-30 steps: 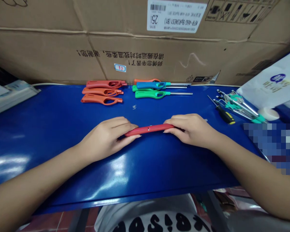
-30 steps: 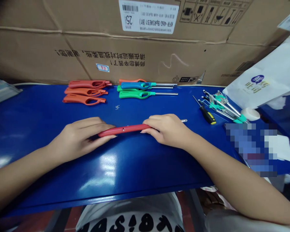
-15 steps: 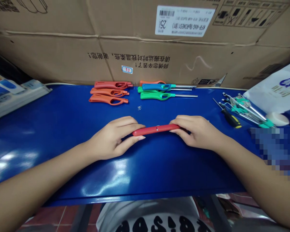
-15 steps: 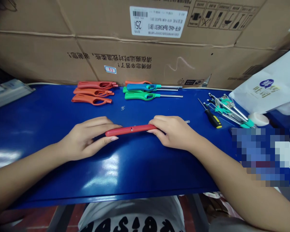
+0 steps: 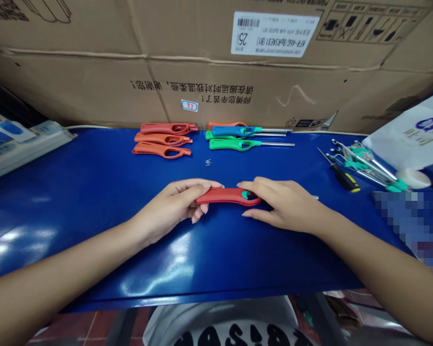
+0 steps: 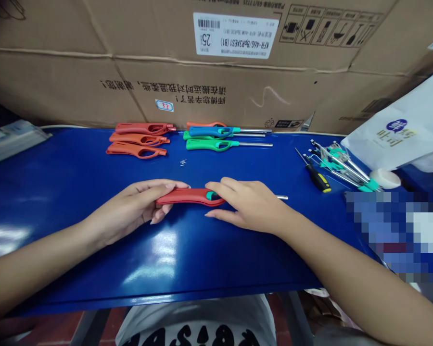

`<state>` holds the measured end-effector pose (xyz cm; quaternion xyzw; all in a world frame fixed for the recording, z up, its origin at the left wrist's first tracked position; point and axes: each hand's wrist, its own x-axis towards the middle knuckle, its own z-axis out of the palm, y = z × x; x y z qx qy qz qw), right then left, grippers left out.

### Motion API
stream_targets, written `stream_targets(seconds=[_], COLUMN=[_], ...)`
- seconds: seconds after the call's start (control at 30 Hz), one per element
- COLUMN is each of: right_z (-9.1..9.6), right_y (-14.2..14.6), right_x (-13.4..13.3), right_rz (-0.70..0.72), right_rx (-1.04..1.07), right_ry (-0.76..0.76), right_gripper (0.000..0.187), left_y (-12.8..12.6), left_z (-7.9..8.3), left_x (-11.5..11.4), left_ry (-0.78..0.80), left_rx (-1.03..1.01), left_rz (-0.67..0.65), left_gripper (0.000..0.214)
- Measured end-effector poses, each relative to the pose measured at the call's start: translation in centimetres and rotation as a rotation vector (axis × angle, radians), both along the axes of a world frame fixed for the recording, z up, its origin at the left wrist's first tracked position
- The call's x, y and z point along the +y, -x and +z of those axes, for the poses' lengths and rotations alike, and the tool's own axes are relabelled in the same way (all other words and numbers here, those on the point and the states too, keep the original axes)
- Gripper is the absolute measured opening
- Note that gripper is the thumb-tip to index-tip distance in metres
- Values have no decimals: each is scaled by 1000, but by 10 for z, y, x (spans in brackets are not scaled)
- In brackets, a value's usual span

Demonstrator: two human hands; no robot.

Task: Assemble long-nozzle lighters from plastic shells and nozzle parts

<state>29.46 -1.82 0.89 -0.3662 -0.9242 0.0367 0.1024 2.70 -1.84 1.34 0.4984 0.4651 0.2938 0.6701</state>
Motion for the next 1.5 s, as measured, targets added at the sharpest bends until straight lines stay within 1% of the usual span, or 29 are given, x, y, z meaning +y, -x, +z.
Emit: stream_targets(seconds=[0.03,0.07,0.1,0.17,0.23,0.3,0.4,0.47,0.6,0.77,0.93,1.03,1.2,1.3,1.4,1.5], right_z=[0,0,1,2,3,4,6,7,6,5,7,6,4,1,-1,1], right_y=[1,3,4,5,6,8,10,11,13,8,-2,-4,-2,1,2,1], right_x=[-2,-3,-4,-7,-9,-12,-16,-18,-19,-11,-3,-1,0,-1,-3,-2], right_rz=[6,12,22,51,86,118,165,198,221,160,120,116,88,71,92,86], right_rx=[-13,-18,-13,18,41,39,41,54,67,70,-21,-35,-55,-82,-62,-35], right_ry=[3,12,27,72,119,169,239,263,254,217,151,119,133,95,69,90], right_gripper=[52,49,46,43,41,40,39,40,41,38,30,34,31,33,35,35], left_y=[0,0,0,3,6,8,9,9,8,11,18,20,20,18,16,15], left_z=[0,1,1,2,1,-2,-6,-6,-5,-6,-6,-6,-6,-5,-7,-11], left_x=[-1,-2,-3,-5,-7,-9,-12,-13,-15,-7,6,9,7,4,2,3], left_ry=[-9,-62,-156,-423,-690,-880,-1050,-1114,-1163,-1228,-1177,-1162,-1199,-1227,-1199,-1165], left_rx=[6,36,88,224,341,391,409,431,474,467,489,488,543,597,641,621], left_rz=[-27,-62,-99,-188,-271,-347,-431,-461,-460,-456,-470,-475,-500,-484,-495,-510], left_gripper=[37,39,40,36,28,24,25,25,25,25,23,24,26,26,33,28])
